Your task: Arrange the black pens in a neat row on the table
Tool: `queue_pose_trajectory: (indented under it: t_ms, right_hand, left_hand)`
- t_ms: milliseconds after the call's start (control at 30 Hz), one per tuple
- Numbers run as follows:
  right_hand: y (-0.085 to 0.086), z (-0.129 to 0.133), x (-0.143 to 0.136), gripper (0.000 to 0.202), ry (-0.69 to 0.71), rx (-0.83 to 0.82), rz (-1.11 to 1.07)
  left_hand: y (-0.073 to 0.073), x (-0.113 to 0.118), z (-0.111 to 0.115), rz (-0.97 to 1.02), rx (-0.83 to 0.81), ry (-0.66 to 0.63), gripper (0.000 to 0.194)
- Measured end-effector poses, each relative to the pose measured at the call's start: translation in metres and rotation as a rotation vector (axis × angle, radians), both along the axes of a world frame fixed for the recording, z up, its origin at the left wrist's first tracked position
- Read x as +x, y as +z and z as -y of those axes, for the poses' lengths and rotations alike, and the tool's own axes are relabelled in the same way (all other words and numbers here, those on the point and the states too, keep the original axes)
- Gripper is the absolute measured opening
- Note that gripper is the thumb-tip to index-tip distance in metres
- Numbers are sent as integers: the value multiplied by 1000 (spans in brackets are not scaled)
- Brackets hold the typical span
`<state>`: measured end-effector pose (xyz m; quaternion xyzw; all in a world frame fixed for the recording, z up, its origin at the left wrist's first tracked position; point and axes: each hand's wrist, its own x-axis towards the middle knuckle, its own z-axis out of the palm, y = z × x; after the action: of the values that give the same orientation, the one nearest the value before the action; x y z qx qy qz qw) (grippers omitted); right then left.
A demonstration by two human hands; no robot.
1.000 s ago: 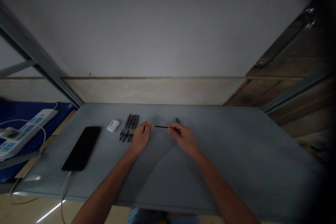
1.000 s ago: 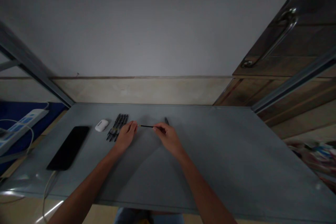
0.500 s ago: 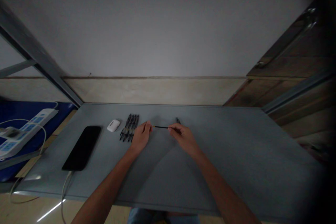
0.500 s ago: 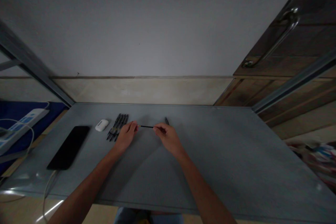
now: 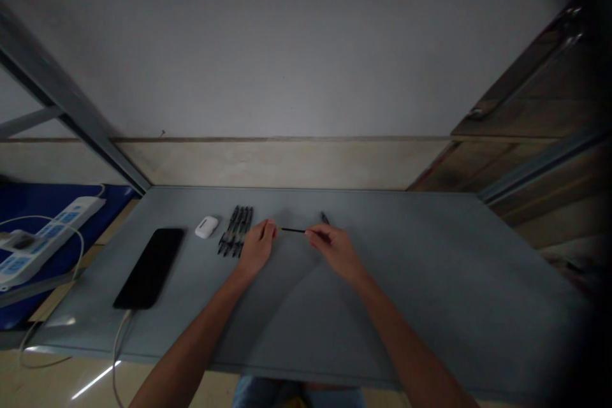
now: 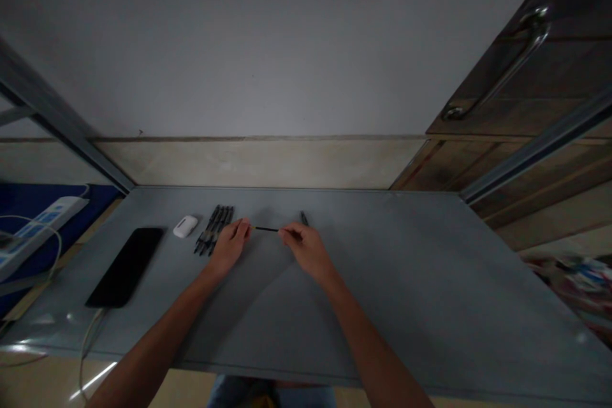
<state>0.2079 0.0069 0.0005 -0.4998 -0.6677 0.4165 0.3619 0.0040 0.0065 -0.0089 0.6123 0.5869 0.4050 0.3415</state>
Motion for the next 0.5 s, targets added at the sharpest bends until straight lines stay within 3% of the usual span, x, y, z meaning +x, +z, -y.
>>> queue_pose_trajectory:
  t_ms: [167, 367, 500]
  right_hand:
    - [5, 0, -1, 27, -8, -19, 6]
    - [2, 1, -1, 44, -28, -13, 21]
    - [3, 1, -2, 39, -29, 2, 32]
  left_hand:
    - [2, 0, 0, -27, 25, -5, 44]
    - [7, 0, 2, -46, 24, -21, 44]
    - [7, 0, 2, -45, 33, -31, 42]
